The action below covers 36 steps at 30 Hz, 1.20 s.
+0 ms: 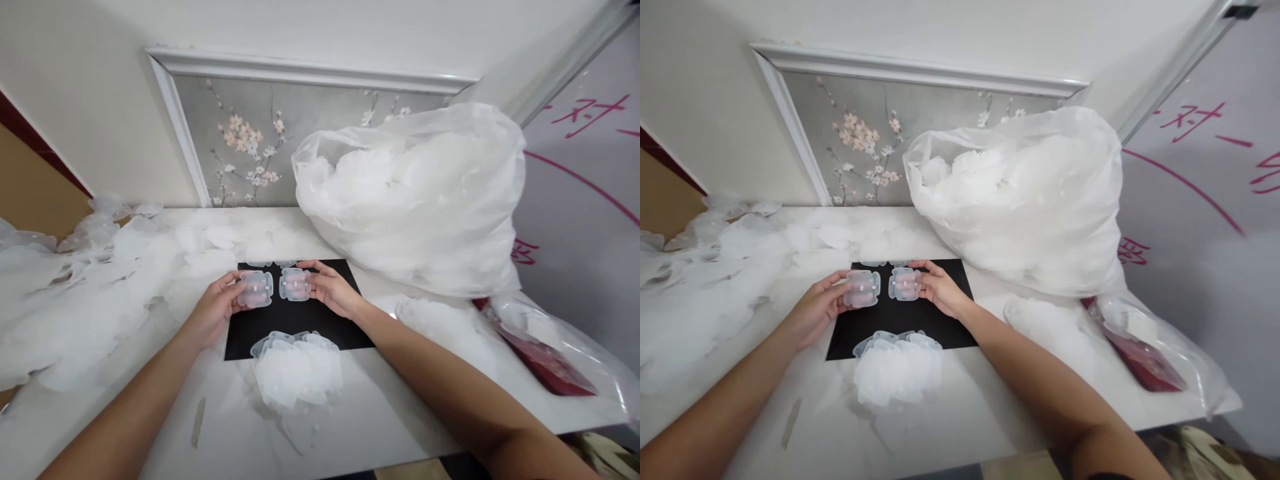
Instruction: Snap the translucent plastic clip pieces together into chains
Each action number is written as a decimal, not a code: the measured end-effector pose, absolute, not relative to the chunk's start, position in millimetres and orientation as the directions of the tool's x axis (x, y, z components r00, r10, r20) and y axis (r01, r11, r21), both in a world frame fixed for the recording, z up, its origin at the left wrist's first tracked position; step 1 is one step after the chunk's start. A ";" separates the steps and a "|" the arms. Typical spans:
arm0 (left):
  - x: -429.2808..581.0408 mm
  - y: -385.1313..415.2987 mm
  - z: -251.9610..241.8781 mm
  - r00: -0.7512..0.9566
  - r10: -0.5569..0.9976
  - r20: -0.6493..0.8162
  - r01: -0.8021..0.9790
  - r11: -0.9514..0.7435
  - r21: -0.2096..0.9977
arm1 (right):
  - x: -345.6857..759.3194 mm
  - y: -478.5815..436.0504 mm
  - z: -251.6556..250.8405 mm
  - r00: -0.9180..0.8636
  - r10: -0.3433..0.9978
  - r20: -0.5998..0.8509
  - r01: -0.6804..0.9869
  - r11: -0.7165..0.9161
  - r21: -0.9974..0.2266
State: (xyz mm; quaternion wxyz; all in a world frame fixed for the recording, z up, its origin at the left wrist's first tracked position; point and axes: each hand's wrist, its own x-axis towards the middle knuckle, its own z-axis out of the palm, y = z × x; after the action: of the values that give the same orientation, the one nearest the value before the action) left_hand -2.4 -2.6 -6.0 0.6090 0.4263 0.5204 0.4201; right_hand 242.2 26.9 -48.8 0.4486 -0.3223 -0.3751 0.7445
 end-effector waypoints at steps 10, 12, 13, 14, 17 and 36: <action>-0.2 -0.7 -6.4 0.126 0.908 -0.401 -0.226 0.419 0.879 | 242.4 25.6 -47.2 -0.413 0.900 -0.141 -0.419 -0.325 -0.848; -0.4 0.2 -7.7 0.128 0.907 -0.401 -0.226 0.421 0.878 | 242.1 25.5 -47.5 -0.415 0.899 -0.139 -0.417 -0.323 -0.850; -0.7 0.6 -8.3 0.135 0.907 -0.398 -0.221 0.420 0.880 | 241.8 25.6 -48.1 -0.416 0.899 -0.137 -0.416 -0.322 -0.850; -1.1 0.7 -8.4 0.141 0.909 -0.393 -0.212 0.416 0.884 | 241.4 25.8 -48.7 -0.418 0.898 -0.135 -0.417 -0.322 -0.850; -2.9 -1.9 -4.7 0.159 0.921 -0.354 -0.143 0.377 0.915 | 241.0 26.5 -49.5 -0.409 0.904 -0.123 -0.419 -0.305 -0.855; 4.6 -15.0 -3.6 0.284 0.948 -0.144 0.355 0.036 0.934 | 216.2 54.2 -30.9 -0.478 0.815 0.328 0.639 0.579 -0.506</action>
State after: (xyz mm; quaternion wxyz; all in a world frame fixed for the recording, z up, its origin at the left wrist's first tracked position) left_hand 4.6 -15.0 -3.6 0.4985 0.6274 0.5190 0.2975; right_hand 216.2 54.2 -30.9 0.2755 -0.4302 -0.8448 0.1594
